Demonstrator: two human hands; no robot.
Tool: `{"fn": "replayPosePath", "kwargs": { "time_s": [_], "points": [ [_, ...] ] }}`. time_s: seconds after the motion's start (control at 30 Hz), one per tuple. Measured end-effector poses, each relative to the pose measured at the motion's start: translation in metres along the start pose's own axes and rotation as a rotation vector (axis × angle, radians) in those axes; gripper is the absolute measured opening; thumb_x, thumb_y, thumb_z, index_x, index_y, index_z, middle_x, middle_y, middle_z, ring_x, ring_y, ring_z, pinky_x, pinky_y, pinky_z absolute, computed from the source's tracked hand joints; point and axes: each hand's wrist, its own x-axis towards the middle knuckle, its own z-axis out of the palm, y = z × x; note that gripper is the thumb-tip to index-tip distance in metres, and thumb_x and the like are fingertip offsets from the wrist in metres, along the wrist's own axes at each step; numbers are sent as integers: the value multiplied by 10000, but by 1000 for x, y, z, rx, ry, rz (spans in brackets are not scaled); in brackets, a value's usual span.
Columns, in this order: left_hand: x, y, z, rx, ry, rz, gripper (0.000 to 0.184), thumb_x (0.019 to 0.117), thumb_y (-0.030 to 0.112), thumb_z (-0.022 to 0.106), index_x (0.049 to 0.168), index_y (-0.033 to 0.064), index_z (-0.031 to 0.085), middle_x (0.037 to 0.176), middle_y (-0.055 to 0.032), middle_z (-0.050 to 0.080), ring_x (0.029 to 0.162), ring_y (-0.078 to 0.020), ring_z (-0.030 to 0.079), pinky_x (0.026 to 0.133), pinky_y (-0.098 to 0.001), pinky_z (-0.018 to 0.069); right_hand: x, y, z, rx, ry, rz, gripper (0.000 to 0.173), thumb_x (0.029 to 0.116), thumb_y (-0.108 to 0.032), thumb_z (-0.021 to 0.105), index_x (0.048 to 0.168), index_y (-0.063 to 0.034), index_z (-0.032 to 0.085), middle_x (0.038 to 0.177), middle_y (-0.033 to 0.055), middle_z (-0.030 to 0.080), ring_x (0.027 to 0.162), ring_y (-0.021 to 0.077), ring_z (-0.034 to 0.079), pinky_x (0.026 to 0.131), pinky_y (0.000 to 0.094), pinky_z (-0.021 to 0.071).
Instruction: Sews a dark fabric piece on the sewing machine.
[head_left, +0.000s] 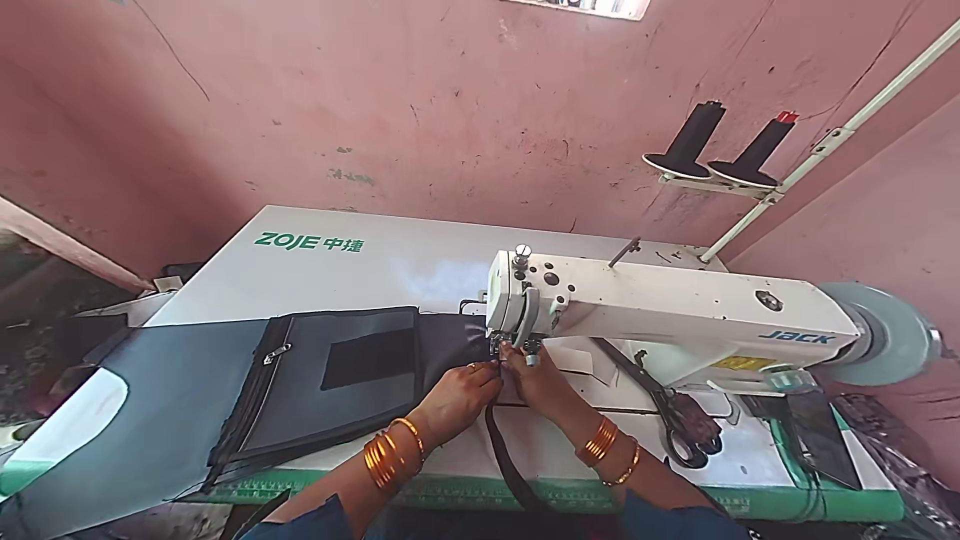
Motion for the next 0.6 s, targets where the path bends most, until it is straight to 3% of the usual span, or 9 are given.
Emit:
{"fn": "replayPosePath", "kwargs": {
  "time_s": [0.07,0.13,0.2,0.23,0.3,0.37,0.43,0.6],
  "points": [
    [3,1,0,72,-12,-9,203,925,-33,550,914,31,742,992,-98,773,1021,-255,746,881,-360,603,-7,0,-7,45,93,-53,335,1000,-143,566,1252,30,703,1292,265,647,1258,385,591,1111,420,440],
    [2,12,1,149,-30,-68,219,904,-26,558,955,37,762,1019,-91,768,967,-255,729,810,-356,592,-30,7,-15,107,400,-230,236,928,-98,616,1070,8,772,1114,198,708,1091,295,668,987,346,533],
    [0,23,4,184,-19,-122,232,892,-30,561,978,31,768,1043,-100,773,958,-257,744,804,-347,606,-65,18,-38,42,625,-250,235,980,-129,575,1067,-27,767,1077,141,721,1057,194,683,954,278,551],
    [-1,25,5,181,-4,-137,232,893,-31,560,972,31,769,1042,-99,776,957,-255,748,806,-339,607,-87,25,-53,-78,734,-187,245,979,-127,558,1052,-18,766,1052,150,730,1020,205,699,920,293,569],
    [-3,23,7,171,12,-135,226,896,-31,559,946,38,769,1027,-92,778,945,-246,747,800,-323,604,-126,46,-78,-365,862,53,289,970,-113,542,1053,75,744,1042,254,722,985,363,710,882,427,576],
    [-3,21,7,160,32,-132,227,894,-30,558,928,44,770,1014,-87,782,939,-240,750,798,-317,602,-151,70,-93,-512,762,355,367,1003,-109,501,1185,165,664,1230,367,646,1188,546,616,1051,627,453],
    [-2,20,8,139,48,-133,231,889,-33,557,921,39,773,1006,-92,784,938,-246,753,800,-323,602,-160,86,-95,-538,662,508,356,1012,-51,486,1246,180,623,1331,380,588,1293,568,534,1137,678,332],
    [0,17,9,121,66,-163,222,888,-24,564,905,46,774,990,-83,784,942,-246,754,794,-331,605,-170,95,-72,-440,567,512,296,989,14,514,1187,179,659,1278,386,618,1247,569,573,1093,701,375]
  ]
}}
